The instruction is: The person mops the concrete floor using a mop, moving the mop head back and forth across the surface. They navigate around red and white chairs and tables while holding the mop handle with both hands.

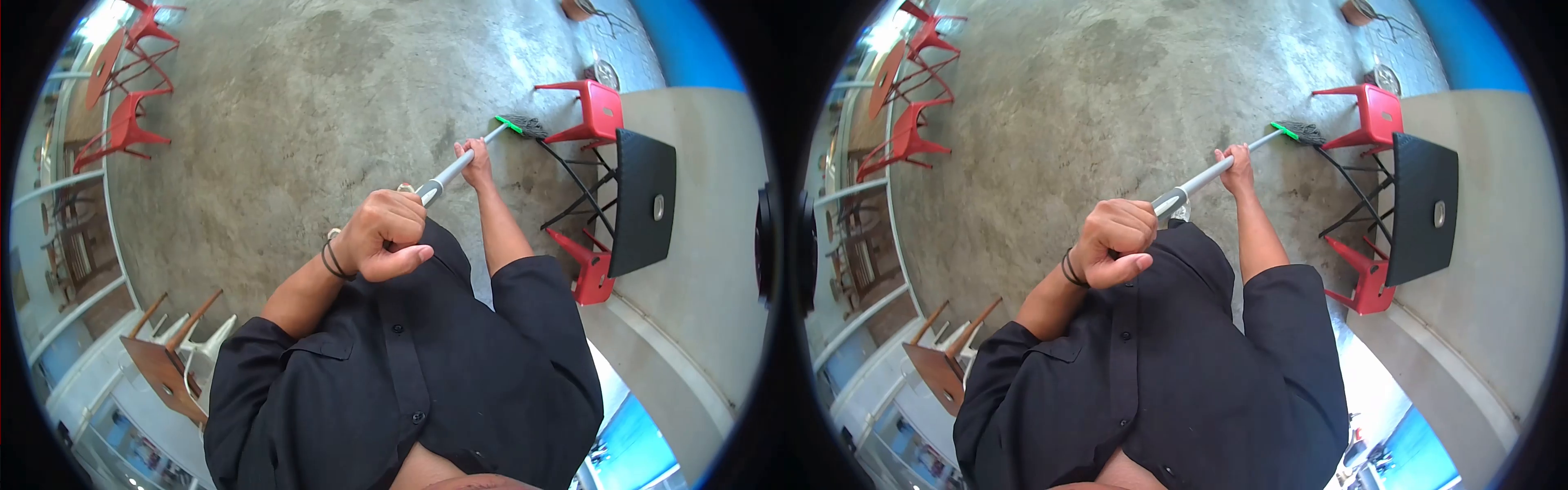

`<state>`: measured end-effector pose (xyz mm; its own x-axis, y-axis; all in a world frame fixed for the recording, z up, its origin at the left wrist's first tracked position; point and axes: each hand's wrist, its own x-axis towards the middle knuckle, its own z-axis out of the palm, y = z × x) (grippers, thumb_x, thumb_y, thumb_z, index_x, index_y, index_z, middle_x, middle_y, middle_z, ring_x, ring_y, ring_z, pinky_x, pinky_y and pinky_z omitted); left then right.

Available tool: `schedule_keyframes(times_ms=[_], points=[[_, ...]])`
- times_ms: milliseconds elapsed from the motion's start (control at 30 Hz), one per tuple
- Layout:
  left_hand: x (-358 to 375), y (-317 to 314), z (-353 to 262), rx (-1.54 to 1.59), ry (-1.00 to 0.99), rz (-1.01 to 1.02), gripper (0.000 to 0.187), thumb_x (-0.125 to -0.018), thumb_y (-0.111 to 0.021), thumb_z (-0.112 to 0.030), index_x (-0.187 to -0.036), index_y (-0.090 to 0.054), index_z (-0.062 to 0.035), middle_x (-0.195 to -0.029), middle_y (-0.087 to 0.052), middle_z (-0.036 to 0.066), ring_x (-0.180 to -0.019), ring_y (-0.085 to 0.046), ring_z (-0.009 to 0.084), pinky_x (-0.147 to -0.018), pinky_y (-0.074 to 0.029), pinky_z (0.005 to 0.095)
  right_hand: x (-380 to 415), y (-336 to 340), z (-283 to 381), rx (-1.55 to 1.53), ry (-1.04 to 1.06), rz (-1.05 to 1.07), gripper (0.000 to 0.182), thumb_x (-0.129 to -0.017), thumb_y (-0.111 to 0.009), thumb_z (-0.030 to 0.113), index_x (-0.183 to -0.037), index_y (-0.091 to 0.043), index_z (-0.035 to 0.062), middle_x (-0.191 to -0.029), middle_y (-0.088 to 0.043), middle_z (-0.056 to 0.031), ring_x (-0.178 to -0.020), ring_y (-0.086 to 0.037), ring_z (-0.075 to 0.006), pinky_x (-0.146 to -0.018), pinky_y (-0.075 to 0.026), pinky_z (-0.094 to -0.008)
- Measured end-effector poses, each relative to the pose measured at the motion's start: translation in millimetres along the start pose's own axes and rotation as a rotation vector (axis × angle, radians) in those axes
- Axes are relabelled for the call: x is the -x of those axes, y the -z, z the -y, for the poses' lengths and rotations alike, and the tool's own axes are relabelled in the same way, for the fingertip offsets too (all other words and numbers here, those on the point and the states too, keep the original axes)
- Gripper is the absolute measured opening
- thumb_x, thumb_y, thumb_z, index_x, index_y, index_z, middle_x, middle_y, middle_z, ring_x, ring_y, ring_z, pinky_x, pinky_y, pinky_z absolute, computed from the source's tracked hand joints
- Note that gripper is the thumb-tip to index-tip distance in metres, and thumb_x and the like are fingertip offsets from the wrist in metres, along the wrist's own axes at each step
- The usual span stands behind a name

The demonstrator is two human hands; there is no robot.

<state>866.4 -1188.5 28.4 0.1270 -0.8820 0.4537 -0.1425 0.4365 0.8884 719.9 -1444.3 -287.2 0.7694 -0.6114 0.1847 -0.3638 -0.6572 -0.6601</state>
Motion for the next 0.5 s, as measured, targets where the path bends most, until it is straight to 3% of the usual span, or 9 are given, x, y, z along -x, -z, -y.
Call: schedule_keyframes(times_ms=[133,167,300,367,400,500], points=[[40.8,35.7,-51.5,-0.108,-0.023,-0.084,0.038,-0.074,-0.063,-0.01,-0.054,-0.03,-0.0072,-0.051,-0.034,0.007,-0.044,-0.039,0.0261,-0.05,-0.032,0.0387,-24.3,-69.3,73.7,-0.112,0.137,0.056,0.032,-0.093,-0.073,0.03,-0.08,-0.056,0.0064,-0.073,-0.058,-0.0151,-0.075,-0.059,-0.0389,-0.114,-0.039,-0.051],[56.3,42.3,-65.4,-0.128,-0.026,-0.145,0.042,-0.076,-0.064,-0.016,-0.053,-0.03,-0.0069,-0.05,-0.034,0.006,-0.042,-0.037,0.0257,-0.048,-0.028,0.0392,-27.2,-85.0,101.2,-0.134,0.112,0.125,0.031,-0.092,-0.075,0.03,-0.08,-0.059,0.005,-0.082,-0.063,-0.0168,-0.09,-0.062,-0.0396,-0.115,-0.038,-0.0512],[129.2,67.1,-128.4,-0.282,0.007,-0.248,0.049,-0.08,-0.067,-0.028,-0.052,-0.034,-0.0059,-0.048,-0.036,0.005,-0.04,-0.04,0.0242,-0.046,-0.03,0.0371,-20.7,-160.5,211.9,-0.247,0.249,0.317,0.03,-0.091,-0.075,0.03,-0.082,-0.061,0.0052,-0.081,-0.063,-0.0177,-0.091,-0.063,-0.0392,-0.115,-0.039,-0.0502],[166.8,68.5,-157.4,-0.304,0.015,-0.337,0.045,-0.072,-0.072,-0.023,-0.053,-0.033,-0.0084,-0.05,-0.034,0.004,-0.041,-0.037,0.0242,-0.046,-0.028,0.0374,-4.4,-203.9,262.8,-0.297,0.308,0.376,0.028,-0.091,-0.075,0.03,-0.085,-0.062,0.0054,-0.082,-0.064,-0.019,-0.093,-0.063,-0.0395,-0.116,-0.039,-0.0501],[185.6,68.9,-171.2,-0.313,0.018,-0.381,0.044,-0.068,-0.074,-0.02,-0.054,-0.033,-0.0096,-0.051,-0.034,0.003,-0.042,-0.036,0.0242,-0.046,-0.027,0.0375,6.6,-217.9,291.5,-0.319,0.34,0.42,0.028,-0.091,-0.074,0.032,-0.087,-0.063,0.0063,-0.087,-0.064,-0.0187,-0.095,-0.063,-0.0402,-0.109,-0.045,-0.0491],[235.1,66.7,-206.1,-0.39,0.014,-0.419,0.045,-0.068,-0.076,-0.025,-0.054,-0.036,-0.0094,-0.051,-0.035,0.003,-0.042,-0.038,0.023,-0.047,-0.031,0.0357,49.0,-258.3,366.0,-0.301,0.366,0.57,0.03,-0.093,-0.071,0.037,-0.088,-0.065,0.0083,-0.095,-0.065,-0.0154,-0.096,-0.064,-0.0389,-0.095,-0.051,-0.0476]])
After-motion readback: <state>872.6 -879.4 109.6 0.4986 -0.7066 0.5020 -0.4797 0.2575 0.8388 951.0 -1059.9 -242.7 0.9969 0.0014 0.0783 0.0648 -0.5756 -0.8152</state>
